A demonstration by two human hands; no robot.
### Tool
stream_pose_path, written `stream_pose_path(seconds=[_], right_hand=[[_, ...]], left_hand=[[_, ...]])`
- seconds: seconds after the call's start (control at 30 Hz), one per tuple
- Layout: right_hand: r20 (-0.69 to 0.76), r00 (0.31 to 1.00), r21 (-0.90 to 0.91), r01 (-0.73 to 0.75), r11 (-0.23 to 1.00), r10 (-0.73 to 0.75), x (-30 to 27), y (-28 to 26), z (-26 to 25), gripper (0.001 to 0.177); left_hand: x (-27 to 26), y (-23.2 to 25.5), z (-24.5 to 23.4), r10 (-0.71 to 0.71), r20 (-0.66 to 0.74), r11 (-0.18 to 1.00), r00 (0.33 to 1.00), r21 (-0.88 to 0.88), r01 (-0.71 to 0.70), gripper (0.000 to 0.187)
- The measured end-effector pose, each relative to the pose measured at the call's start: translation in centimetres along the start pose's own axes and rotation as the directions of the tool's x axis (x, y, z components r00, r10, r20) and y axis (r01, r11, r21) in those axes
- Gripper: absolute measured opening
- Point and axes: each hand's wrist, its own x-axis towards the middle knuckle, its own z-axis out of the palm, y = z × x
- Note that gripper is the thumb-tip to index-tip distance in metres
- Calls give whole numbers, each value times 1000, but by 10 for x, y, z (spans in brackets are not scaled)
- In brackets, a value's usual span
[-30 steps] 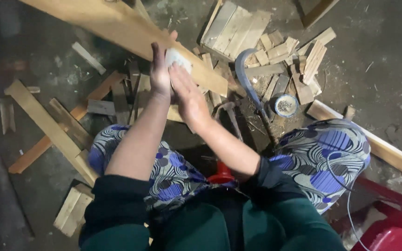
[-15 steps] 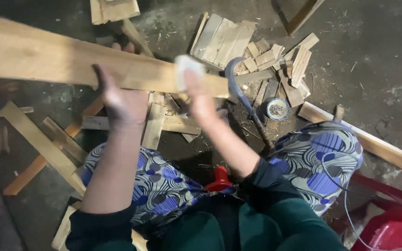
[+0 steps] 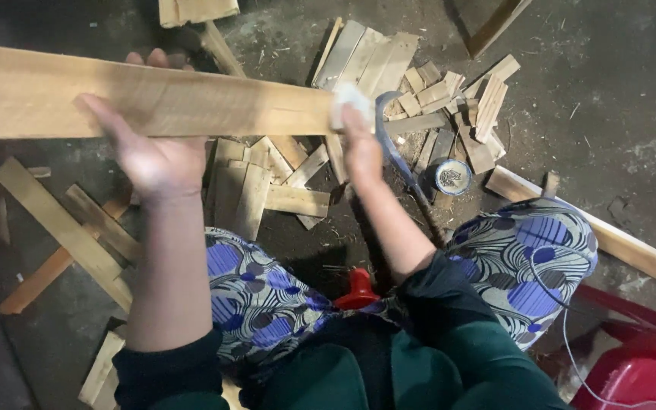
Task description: A person is manually refining a wooden plank by scraping it with a sickle and sanding it with sandpaper.
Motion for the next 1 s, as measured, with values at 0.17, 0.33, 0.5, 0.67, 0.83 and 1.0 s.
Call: stream_pose_path(seconds=[0.17, 0.33, 0.5, 0.67, 0.83, 1.0], right_hand=[[573, 668, -662, 719, 212, -474, -30, 26, 34, 51], [234, 964, -624, 246, 742, -123, 29, 26, -9, 64], [409, 868, -590, 486, 645, -281, 68, 3, -36, 47], [825, 488, 310, 29, 950, -284, 16, -80, -12, 25], [853, 500, -121, 463, 878, -146, 10, -103, 9, 13], [852, 524, -317, 526, 789, -7, 27, -113, 1, 10]], left_hand=[[8, -24, 3, 69, -221, 997, 973, 47, -60, 71], [4, -3, 22, -91, -222, 989, 971, 92, 114, 95], [-7, -18, 49, -174, -65, 954, 983, 236, 185, 63], [-1, -52, 30, 28, -327, 673, 944, 705, 224, 46], [-4, -53, 65, -80, -85, 667, 993, 736, 117, 36], [-9, -61, 81, 298, 412, 484, 861, 713, -508, 24]])
